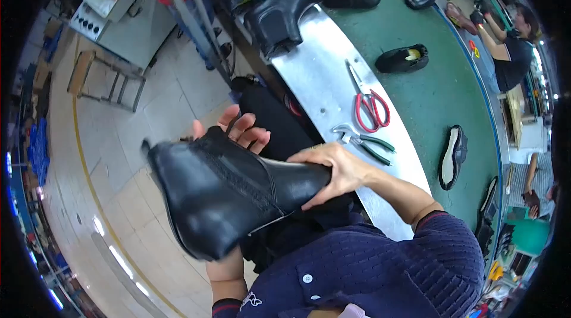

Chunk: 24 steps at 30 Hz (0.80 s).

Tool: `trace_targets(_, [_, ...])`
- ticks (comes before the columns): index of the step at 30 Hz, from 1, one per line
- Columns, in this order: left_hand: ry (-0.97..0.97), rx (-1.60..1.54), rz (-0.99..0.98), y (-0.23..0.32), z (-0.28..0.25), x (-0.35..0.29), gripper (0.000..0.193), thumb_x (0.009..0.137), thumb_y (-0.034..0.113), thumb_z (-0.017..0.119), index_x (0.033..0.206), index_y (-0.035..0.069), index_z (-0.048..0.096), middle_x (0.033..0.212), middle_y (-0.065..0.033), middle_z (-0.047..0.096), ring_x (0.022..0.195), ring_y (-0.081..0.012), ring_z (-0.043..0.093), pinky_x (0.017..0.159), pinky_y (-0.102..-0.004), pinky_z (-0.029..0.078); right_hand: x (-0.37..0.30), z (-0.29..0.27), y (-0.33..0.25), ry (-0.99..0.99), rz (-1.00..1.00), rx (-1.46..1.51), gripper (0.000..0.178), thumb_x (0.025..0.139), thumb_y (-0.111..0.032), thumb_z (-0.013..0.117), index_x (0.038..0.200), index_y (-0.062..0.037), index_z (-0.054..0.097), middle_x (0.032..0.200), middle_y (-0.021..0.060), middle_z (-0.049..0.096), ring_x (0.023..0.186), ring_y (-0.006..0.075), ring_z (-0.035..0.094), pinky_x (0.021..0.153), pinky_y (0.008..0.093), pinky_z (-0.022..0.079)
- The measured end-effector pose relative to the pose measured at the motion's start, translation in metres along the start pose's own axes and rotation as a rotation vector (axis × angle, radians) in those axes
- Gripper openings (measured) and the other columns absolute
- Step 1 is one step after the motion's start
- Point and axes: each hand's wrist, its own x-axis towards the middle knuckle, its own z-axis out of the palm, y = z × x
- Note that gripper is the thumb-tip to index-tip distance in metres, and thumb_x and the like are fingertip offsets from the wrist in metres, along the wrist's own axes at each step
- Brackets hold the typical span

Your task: The person is finishing a leather boot by trimming excess material and smoothing the sole.

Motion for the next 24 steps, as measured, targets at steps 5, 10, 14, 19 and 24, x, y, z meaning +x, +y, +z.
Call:
trace_targets(5, [0.336,0.252,0.087,-0.028,-0.017,0.028,0.063,0.101,0.053,0.031,0.139,0.004,0.042,0.141,-0.0190,0.046,0.126,-0.0355,0.048,0.110,-0.0521,0.034,-0.056,-0.013,0.004,0.534,0.382,0.502,0.055,0.067,-0.019,0.086,0.111,0.0056,0.064,0.095,0.0052,0.070,0.082,0.0102,0.063,0.076,0.0257,0.051])
trace_targets(10, [0.232,0.299,-0.048,-0.013,-0.037,0.028,0.059,0.102,0.051,0.034,0.132,0.003,0.048,0.133,-0.0195,0.052,0.119,-0.0379,0.053,0.104,-0.0508,0.041,-0.137,-0.039,0.050,1.524,0.394,0.484,0.033,0.087,-0.028,0.070,0.099,0.0030,0.067,0.086,0.0040,0.067,0.068,0.0109,0.061,0.061,0.0232,0.045])
trace_targets(14, [0.256,0.360,-0.040,-0.011,-0.050,0.030,0.057,0.102,0.050,0.033,0.129,0.002,0.049,0.130,-0.0200,0.054,0.113,-0.0381,0.057,0.100,-0.0502,0.044,-0.157,-0.082,0.051,1.924,0.405,0.021,0.045,0.087,-0.041,0.070,0.096,0.0021,0.068,0.083,0.0030,0.065,0.070,0.0090,0.056,0.062,0.0241,0.042])
trace_targets(19, [0.247,0.412,-0.067,-0.015,-0.044,0.038,0.056,0.102,0.050,0.034,0.127,0.002,0.049,0.128,-0.0207,0.054,0.108,-0.0370,0.059,0.096,-0.0489,0.047,-0.223,-0.125,0.102,1.695,0.975,-0.467,0.059,0.088,-0.046,0.065,0.110,0.0089,0.063,0.091,0.0171,0.070,0.083,0.0211,0.064,0.078,0.0332,0.048])
trace_targets(24, [0.224,0.474,-0.028,-0.014,-0.042,0.034,0.050,0.104,0.044,0.034,0.127,0.003,0.048,0.127,-0.0194,0.055,0.106,-0.0336,0.060,0.096,-0.0476,0.048,-0.203,-0.113,0.130,1.382,1.074,-0.999,0.041,0.082,-0.019,0.068,0.122,-0.0127,0.065,0.126,0.0220,0.060,0.126,0.0398,0.049,0.106,0.0437,0.037])
